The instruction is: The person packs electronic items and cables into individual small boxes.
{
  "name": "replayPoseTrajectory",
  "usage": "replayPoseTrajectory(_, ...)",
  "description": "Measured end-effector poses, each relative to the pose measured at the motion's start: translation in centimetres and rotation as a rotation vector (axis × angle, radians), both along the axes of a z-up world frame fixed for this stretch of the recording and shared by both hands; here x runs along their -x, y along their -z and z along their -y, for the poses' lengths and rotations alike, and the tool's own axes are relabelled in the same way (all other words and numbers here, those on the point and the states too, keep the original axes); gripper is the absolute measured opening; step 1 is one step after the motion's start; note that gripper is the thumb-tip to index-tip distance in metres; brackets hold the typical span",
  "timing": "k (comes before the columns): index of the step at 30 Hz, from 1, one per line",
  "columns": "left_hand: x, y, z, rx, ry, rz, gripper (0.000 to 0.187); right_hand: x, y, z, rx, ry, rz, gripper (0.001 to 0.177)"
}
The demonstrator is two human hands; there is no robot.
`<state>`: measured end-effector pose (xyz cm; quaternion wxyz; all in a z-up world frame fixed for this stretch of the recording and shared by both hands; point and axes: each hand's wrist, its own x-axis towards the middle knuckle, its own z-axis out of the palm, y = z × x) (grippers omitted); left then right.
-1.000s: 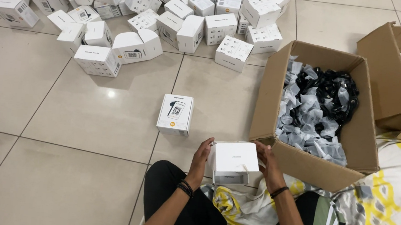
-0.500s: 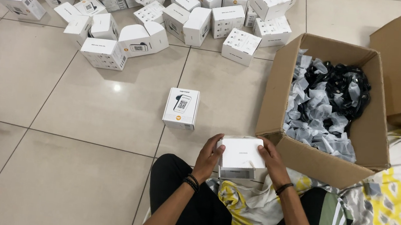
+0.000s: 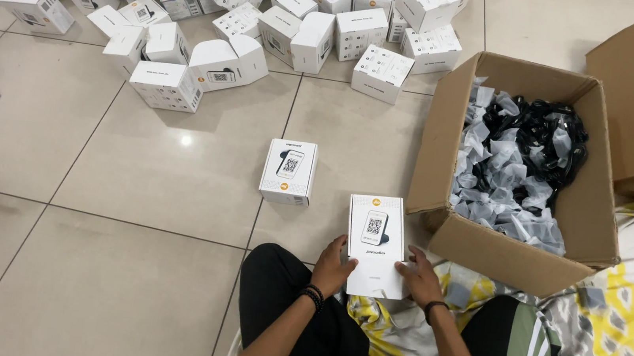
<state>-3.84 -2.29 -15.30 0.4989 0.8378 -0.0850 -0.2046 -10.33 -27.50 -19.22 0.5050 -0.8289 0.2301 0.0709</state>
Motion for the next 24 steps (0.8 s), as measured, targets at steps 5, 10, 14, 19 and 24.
replayPoseTrajectory(5,0.1,-1.9,0.9,-0.055,-0.058,-0.077,0.065,0.0,-0.8,-1.5,-0.088,-0.017,0.047,0.069)
replayPoseTrajectory(10,1.3,-5.4,0.7,0.063,-0.131,-0.152,0.061,0.6,-7.5,-3.1,-0.213,0.038,-0.032,0.073)
replayPoseTrajectory(14,1.7,-9.1,-1.0,0.248,-0.102,0.005,0.063,1.4,-12.8,-3.0,-0.2,0.097,0.045,0.069)
replayPoseTrajectory(19,0.4,-11.0,-1.0,0.269,-0.066,0.142,0.058,1.1,-10.7,-1.8,-0.292,0.14,0.159,0.067)
replayPoseTrajectory(24,-0.6,-12.3,-0.6,0.22,-0.089,0.231,0.045,0.8,-11.7,-1.9,-0.063,0.103,0.102,0.06)
